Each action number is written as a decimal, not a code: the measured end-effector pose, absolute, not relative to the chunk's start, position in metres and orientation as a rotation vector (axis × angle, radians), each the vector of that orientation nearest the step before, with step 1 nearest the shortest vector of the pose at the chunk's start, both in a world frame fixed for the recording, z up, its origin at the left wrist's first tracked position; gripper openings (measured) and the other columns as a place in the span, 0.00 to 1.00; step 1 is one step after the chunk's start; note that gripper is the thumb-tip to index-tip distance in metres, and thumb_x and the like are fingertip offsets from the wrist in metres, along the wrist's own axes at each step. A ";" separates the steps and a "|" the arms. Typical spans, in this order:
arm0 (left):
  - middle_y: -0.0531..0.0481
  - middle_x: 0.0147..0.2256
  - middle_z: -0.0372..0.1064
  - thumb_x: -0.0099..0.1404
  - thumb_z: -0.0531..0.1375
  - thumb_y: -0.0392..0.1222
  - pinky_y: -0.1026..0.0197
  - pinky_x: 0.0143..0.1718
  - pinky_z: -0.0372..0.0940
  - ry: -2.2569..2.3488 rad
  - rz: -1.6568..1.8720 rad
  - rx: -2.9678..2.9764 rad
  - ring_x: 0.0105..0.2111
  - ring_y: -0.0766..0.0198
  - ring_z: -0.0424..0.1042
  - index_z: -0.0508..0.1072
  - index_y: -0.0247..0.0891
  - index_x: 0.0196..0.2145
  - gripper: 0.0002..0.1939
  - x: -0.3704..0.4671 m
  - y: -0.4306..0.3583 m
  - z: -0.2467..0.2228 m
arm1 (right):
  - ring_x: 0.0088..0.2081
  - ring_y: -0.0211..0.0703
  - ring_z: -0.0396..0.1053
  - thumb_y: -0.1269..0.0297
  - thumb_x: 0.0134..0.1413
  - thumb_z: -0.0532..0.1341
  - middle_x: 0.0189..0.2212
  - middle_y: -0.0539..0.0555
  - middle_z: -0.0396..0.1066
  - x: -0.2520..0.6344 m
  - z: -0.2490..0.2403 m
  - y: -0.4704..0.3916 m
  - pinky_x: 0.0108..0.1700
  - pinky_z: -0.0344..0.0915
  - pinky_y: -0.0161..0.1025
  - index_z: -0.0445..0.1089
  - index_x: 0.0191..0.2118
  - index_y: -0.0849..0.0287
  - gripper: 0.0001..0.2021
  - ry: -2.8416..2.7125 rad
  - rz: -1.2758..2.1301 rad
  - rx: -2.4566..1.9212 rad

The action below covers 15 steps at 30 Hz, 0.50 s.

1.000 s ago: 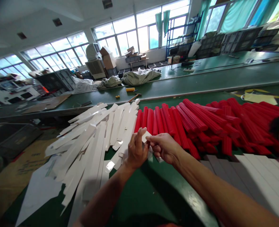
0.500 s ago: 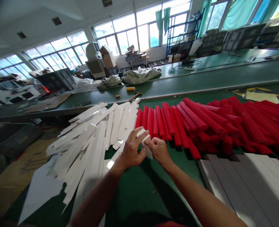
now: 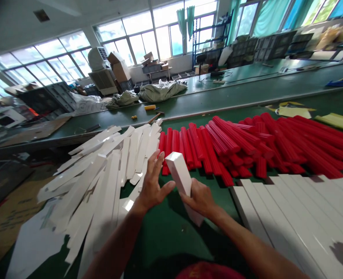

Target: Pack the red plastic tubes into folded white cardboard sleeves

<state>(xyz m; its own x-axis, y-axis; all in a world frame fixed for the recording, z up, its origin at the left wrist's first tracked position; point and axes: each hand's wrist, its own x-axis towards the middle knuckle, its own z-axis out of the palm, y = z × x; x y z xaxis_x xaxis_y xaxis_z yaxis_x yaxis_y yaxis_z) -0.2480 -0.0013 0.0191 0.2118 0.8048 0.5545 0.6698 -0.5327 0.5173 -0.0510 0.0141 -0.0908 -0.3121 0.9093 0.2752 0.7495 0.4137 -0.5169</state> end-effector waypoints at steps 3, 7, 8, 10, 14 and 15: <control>0.36 0.64 0.47 0.67 0.57 0.53 0.46 0.59 0.60 1.629 1.242 2.181 0.63 0.50 0.55 0.48 0.40 0.67 0.36 -0.271 -0.002 -0.008 | 0.26 0.49 0.71 0.44 0.55 0.54 0.22 0.54 0.68 0.007 -0.093 -0.005 0.28 0.52 0.38 0.57 0.34 0.57 0.19 -2.261 0.411 -1.681; 0.37 0.57 0.57 0.66 0.58 0.45 0.48 0.52 0.67 2.071 1.214 1.898 0.54 0.52 0.66 0.56 0.39 0.63 0.30 -0.310 -0.010 -0.063 | 0.27 0.56 0.73 0.46 0.55 0.53 0.21 0.57 0.70 0.075 -0.131 -0.029 0.29 0.53 0.40 0.55 0.32 0.55 0.16 -2.347 0.497 -1.943; 0.37 0.55 0.59 0.65 0.59 0.44 0.48 0.52 0.67 2.194 1.172 1.829 0.52 0.52 0.68 0.59 0.37 0.61 0.28 -0.321 -0.015 -0.074 | 0.29 0.58 0.74 0.46 0.55 0.52 0.22 0.59 0.71 0.086 -0.144 -0.035 0.29 0.54 0.42 0.55 0.32 0.55 0.16 -2.359 0.527 -1.992; 0.36 0.51 0.62 0.65 0.59 0.43 0.49 0.50 0.67 2.419 1.065 1.691 0.49 0.52 0.69 0.62 0.34 0.58 0.26 -0.339 -0.025 -0.093 | 0.33 0.63 0.75 0.48 0.55 0.51 0.25 0.62 0.73 0.099 -0.169 -0.044 0.32 0.57 0.45 0.56 0.32 0.55 0.15 -2.382 0.607 -2.088; 0.37 0.45 0.65 0.62 0.62 0.47 0.49 0.48 0.67 2.567 0.909 1.581 0.46 0.49 0.70 0.65 0.29 0.56 0.28 -0.354 -0.039 -0.114 | 0.35 0.71 0.74 0.52 0.55 0.50 0.29 0.67 0.75 0.104 -0.196 -0.049 0.33 0.60 0.52 0.61 0.41 0.61 0.17 -2.449 0.600 -2.158; 0.36 0.45 0.66 0.60 0.64 0.48 0.48 0.49 0.66 2.558 0.887 1.599 0.47 0.48 0.69 0.65 0.28 0.56 0.31 -0.351 -0.039 -0.118 | 0.34 0.71 0.74 0.52 0.55 0.50 0.28 0.67 0.74 0.104 -0.197 -0.047 0.32 0.61 0.53 0.62 0.43 0.62 0.18 -2.434 0.572 -2.156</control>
